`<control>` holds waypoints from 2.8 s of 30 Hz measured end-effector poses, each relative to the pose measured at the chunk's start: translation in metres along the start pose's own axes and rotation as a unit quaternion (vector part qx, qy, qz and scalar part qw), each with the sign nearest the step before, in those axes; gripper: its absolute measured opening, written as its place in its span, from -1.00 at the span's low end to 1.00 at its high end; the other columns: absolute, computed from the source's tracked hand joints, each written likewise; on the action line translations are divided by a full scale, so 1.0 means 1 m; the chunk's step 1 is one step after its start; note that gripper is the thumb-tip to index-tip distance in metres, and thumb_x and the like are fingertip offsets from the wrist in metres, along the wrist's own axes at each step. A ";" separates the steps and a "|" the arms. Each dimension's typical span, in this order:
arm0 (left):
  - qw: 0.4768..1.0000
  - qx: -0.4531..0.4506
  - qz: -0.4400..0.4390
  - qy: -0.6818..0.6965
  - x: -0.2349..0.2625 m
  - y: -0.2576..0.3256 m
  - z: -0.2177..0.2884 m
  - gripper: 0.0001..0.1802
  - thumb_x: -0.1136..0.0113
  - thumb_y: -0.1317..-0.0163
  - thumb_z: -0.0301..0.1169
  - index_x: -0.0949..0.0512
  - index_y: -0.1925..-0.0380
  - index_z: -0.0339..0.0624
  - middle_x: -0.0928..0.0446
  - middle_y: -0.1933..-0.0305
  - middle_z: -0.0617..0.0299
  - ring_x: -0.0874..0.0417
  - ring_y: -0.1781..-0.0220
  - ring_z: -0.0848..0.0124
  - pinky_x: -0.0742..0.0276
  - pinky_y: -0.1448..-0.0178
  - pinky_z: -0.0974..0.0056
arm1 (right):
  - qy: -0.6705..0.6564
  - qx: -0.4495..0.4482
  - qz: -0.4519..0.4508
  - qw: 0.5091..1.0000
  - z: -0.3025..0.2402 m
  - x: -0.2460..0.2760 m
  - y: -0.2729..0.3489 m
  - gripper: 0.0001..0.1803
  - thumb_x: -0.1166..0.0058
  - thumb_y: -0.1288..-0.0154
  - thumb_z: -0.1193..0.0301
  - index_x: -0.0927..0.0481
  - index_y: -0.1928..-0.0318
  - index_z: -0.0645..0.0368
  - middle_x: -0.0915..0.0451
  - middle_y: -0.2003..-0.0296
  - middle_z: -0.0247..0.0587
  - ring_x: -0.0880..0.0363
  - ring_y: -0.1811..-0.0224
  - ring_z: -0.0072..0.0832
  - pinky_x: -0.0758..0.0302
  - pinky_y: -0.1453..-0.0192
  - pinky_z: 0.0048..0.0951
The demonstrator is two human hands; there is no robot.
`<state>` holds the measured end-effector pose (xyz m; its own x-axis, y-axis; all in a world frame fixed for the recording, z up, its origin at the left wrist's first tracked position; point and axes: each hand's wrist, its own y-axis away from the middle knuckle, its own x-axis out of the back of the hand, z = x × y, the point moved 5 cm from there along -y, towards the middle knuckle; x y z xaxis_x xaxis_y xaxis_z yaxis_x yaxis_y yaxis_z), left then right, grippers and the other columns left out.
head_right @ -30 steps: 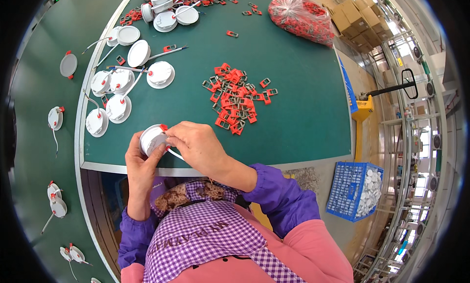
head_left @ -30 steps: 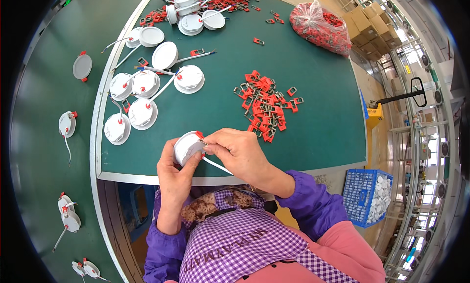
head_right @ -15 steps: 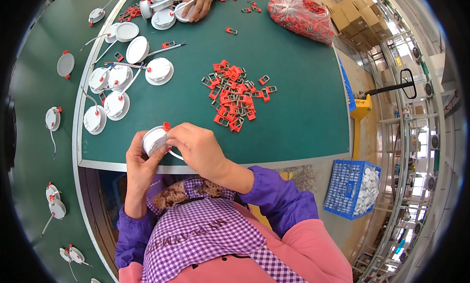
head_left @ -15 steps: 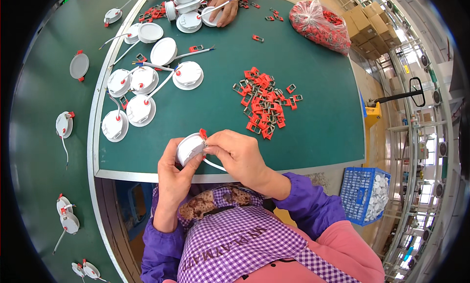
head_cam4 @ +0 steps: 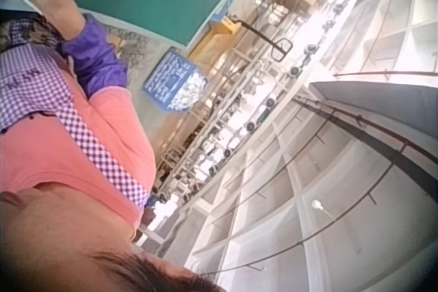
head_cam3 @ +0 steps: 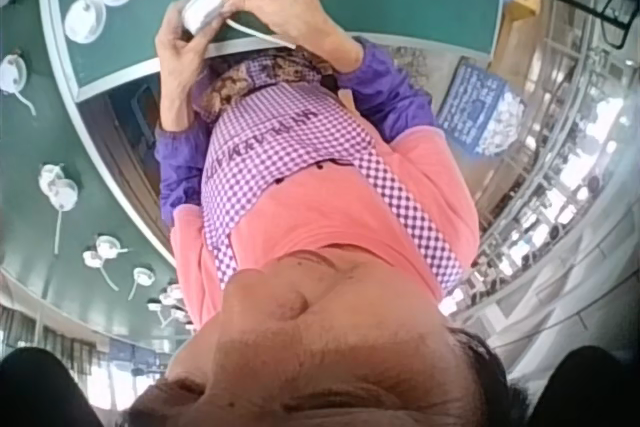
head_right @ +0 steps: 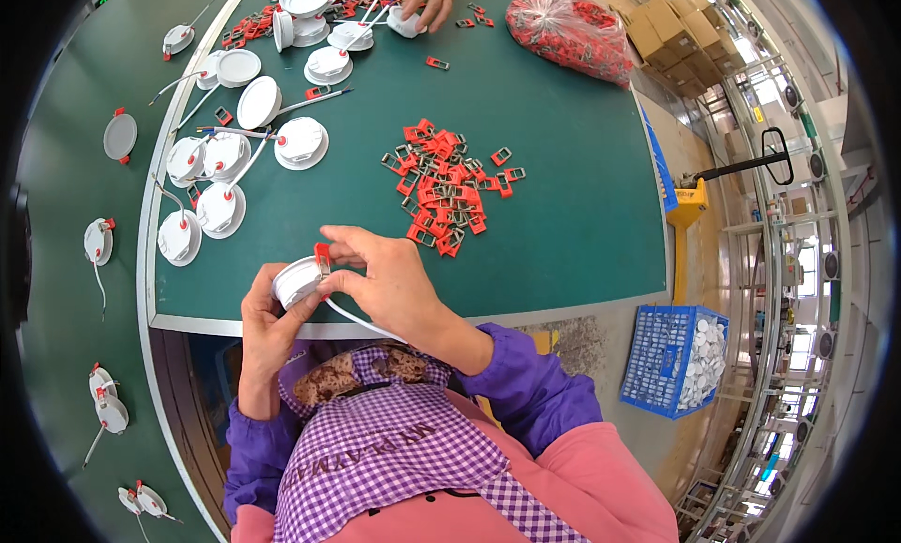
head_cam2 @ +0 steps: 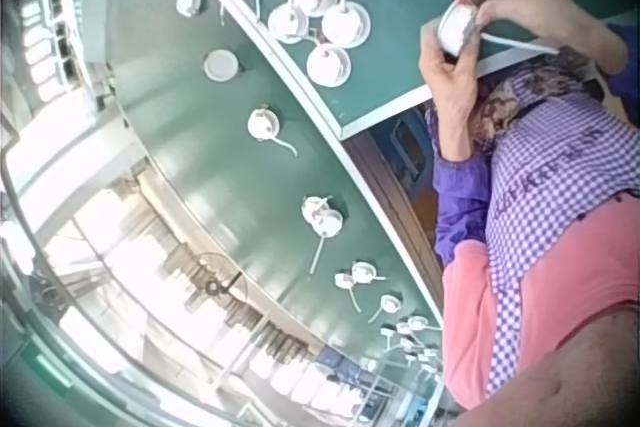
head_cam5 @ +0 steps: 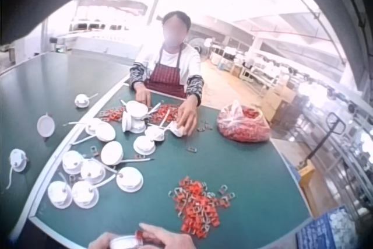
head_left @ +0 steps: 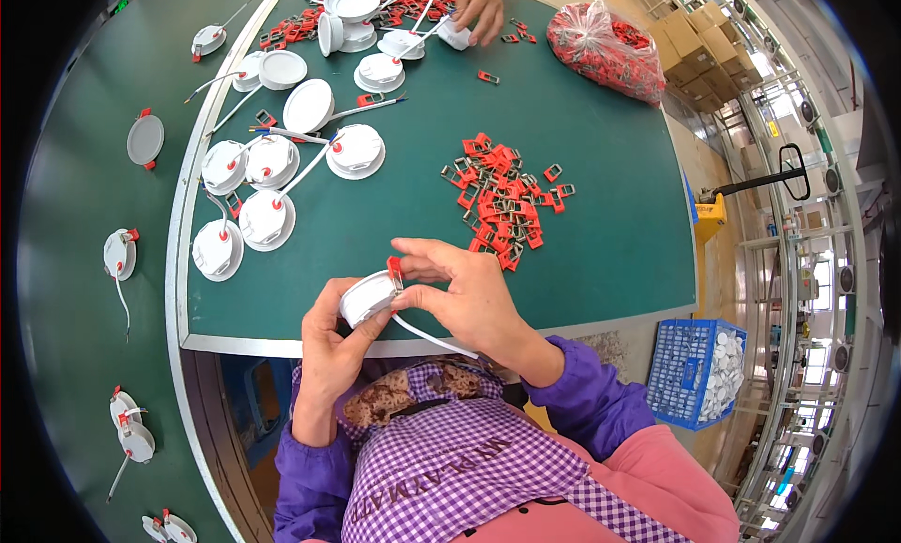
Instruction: The person attaches clips to round light fixtures by hand at a workbench. After dumping more clips from a bag onto the table, the person carries a blue crate with a coworker and scoops light fixtures from the crate onto the table.
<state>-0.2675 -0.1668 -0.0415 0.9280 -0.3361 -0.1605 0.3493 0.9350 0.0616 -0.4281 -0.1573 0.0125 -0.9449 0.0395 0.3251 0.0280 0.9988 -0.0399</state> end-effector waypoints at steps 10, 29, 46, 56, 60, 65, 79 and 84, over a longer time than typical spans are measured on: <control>0.995 0.053 0.032 0.077 0.007 0.011 0.008 -0.66 -0.30 -0.10 -0.55 -0.48 0.09 -0.26 -0.57 0.20 0.28 -0.56 0.16 0.53 -0.49 0.07 0.40 | -0.056 -0.060 -0.072 0.994 0.001 -0.007 -0.006 -0.48 -0.27 -0.09 0.49 -0.50 -0.11 0.28 -0.65 0.15 -0.03 -0.65 0.15 -0.41 -0.55 0.02 -0.43; 0.511 0.004 0.568 -0.645 0.426 0.157 0.064 -0.34 -0.30 -0.16 -0.18 -0.36 -0.21 -0.23 -0.34 -0.28 -0.07 -0.38 -0.27 0.17 -0.29 -0.28 0.10 | 0.516 0.100 0.050 0.849 0.042 0.053 -0.030 -0.90 -0.14 0.01 0.54 -0.53 0.41 0.19 -0.50 0.36 -0.17 -0.47 0.21 -0.24 -0.41 0.11 -0.24; 0.789 -0.120 0.261 -0.543 0.133 -0.028 0.038 -0.31 -0.38 0.01 -0.41 -0.30 -0.13 -0.32 -0.40 -0.09 -0.09 -0.42 -0.15 0.02 -0.31 -0.25 0.11 | -0.290 -0.086 -0.015 0.953 0.042 0.010 -0.033 -0.91 -0.01 -0.32 0.56 -0.51 0.19 0.32 -0.61 0.22 -0.19 -0.64 0.29 -0.52 -0.55 0.22 -0.55; 0.977 -0.007 0.103 0.184 0.078 0.001 0.011 -0.20 -0.33 0.00 -0.52 -0.16 -0.24 0.00 -0.36 0.11 0.31 -0.45 0.27 0.50 -0.33 0.40 0.49 | -0.208 -0.116 -0.005 0.971 0.054 -0.003 -0.029 -0.86 -0.05 -0.32 0.52 -0.54 0.14 0.30 -0.63 0.29 -0.15 -0.65 0.36 -0.49 -0.59 0.27 -0.53; 0.967 -0.013 0.050 0.251 0.074 -0.009 0.009 -0.17 -0.38 -0.03 -0.42 -0.12 -0.27 -0.01 -0.38 0.11 0.30 -0.46 0.26 0.52 -0.38 0.35 0.45 | -0.165 -0.111 0.001 0.980 0.050 -0.001 -0.024 -0.82 -0.03 -0.33 0.52 -0.57 0.09 0.30 -0.62 0.31 -0.18 -0.64 0.36 -0.50 -0.58 0.27 -0.56; 0.966 0.004 0.008 0.259 0.090 0.002 0.012 -0.31 -0.29 -0.16 -0.43 -0.15 -0.24 -0.08 -0.46 0.07 0.25 -0.52 0.17 0.54 -0.49 0.22 0.44 | -0.189 -0.094 0.008 0.977 0.061 -0.001 -0.022 -0.83 -0.07 -0.32 0.51 -0.57 0.12 0.32 -0.62 0.35 -0.22 -0.63 0.37 -0.54 -0.55 0.28 -0.59; 0.977 0.097 0.086 0.168 0.031 0.014 0.019 -0.66 -0.30 -0.15 -0.50 -0.50 0.08 -0.33 -0.61 0.17 0.17 -0.61 0.13 0.46 -0.51 -0.01 0.35 | -0.199 -0.014 -0.008 0.980 -0.004 -0.019 -0.028 -0.81 -0.09 -0.28 0.55 -0.57 0.11 0.32 -0.65 0.27 -0.19 -0.64 0.24 -0.55 -0.56 0.16 -0.58; 0.994 0.076 0.068 0.029 0.019 0.009 0.024 -0.75 -0.28 -0.17 -0.47 -0.50 0.17 -0.28 -0.57 0.33 0.30 -0.49 0.41 0.66 -0.39 0.37 0.51 | -0.037 0.041 -0.014 0.998 -0.016 -0.017 -0.017 -0.86 -0.17 -0.18 0.56 -0.64 0.23 0.31 -0.62 0.30 -0.23 -0.58 0.33 -0.55 -0.50 0.26 -0.51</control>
<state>-0.2440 -0.1672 -0.0206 0.9603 -0.1974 -0.1973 0.2417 0.9416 0.2345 -0.4074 -0.1746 0.0224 -0.9667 0.0063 0.2557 -0.0225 0.9937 -0.1096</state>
